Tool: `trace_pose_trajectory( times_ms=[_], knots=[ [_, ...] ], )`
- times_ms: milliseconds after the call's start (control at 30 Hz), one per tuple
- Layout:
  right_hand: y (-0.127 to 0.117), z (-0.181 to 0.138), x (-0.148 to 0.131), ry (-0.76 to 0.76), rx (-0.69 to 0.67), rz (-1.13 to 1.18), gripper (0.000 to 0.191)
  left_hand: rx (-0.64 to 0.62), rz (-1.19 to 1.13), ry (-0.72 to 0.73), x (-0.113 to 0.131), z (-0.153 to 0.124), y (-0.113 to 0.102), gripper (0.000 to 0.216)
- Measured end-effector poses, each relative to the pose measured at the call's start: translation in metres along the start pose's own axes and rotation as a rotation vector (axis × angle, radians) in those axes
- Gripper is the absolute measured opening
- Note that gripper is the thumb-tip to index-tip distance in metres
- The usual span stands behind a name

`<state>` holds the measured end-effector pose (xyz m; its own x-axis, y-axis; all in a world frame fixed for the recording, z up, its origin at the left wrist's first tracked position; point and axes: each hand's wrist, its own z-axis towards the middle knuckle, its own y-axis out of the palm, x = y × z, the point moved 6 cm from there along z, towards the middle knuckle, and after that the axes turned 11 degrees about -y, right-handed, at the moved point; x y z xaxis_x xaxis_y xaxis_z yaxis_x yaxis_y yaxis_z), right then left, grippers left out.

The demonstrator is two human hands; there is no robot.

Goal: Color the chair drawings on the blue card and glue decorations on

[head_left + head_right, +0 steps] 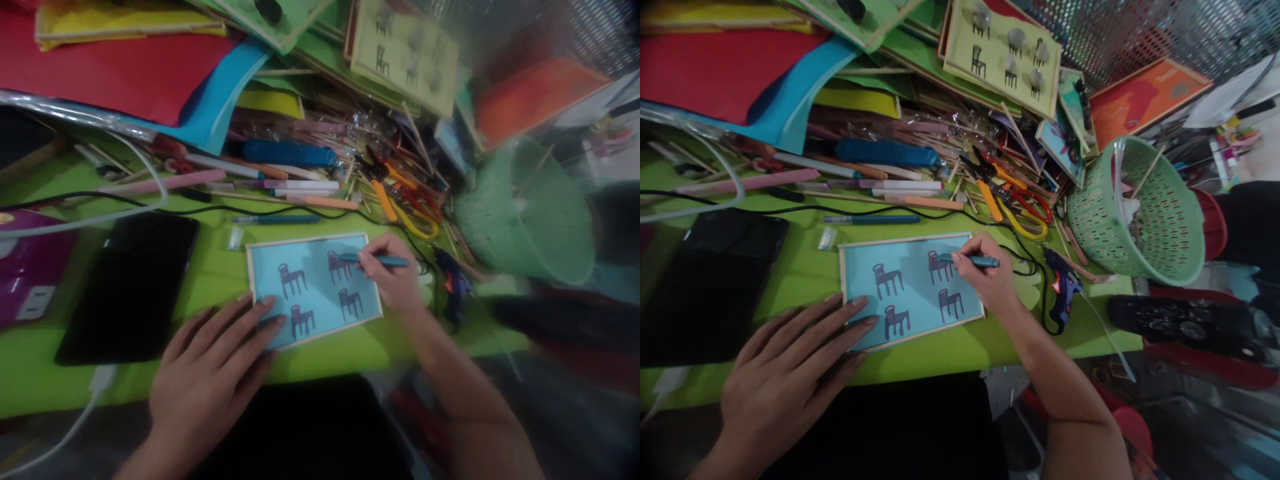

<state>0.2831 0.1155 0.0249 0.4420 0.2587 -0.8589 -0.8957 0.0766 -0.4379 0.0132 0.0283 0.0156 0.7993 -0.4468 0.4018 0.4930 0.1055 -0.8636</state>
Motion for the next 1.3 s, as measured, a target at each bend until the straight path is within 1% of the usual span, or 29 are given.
trace_pose_trajectory(
  times_ms=[133, 300, 433, 600, 1300],
  knots=[
    [0.0000, -0.0017, 0.0017, 0.003, -0.020, -0.007, 0.015, -0.007, 0.006, -0.004, -0.0001, 0.0005, -0.0002, 0.039],
    [-0.0011, -0.0022, 0.0024, 0.012, -0.002, 0.006, 0.015, -0.002, 0.008, 0.005, 0.0006, 0.0011, 0.0002, 0.037],
    [0.0003, -0.0020, 0.0024, 0.008, -0.022, 0.008, 0.016, 0.002, 0.008, -0.002, 0.0007, 0.0014, 0.0006, 0.038],
    [-0.0010, -0.0034, 0.0036, 0.012, -0.014, 0.001, 0.015, -0.009, 0.013, 0.002, 0.0008, 0.0017, 0.0005, 0.039],
    [-0.0002, -0.0016, 0.0020, 0.011, -0.017, -0.002, 0.020, 0.004, 0.005, -0.003, -0.0005, 0.0002, 0.0005, 0.040]
  ],
)
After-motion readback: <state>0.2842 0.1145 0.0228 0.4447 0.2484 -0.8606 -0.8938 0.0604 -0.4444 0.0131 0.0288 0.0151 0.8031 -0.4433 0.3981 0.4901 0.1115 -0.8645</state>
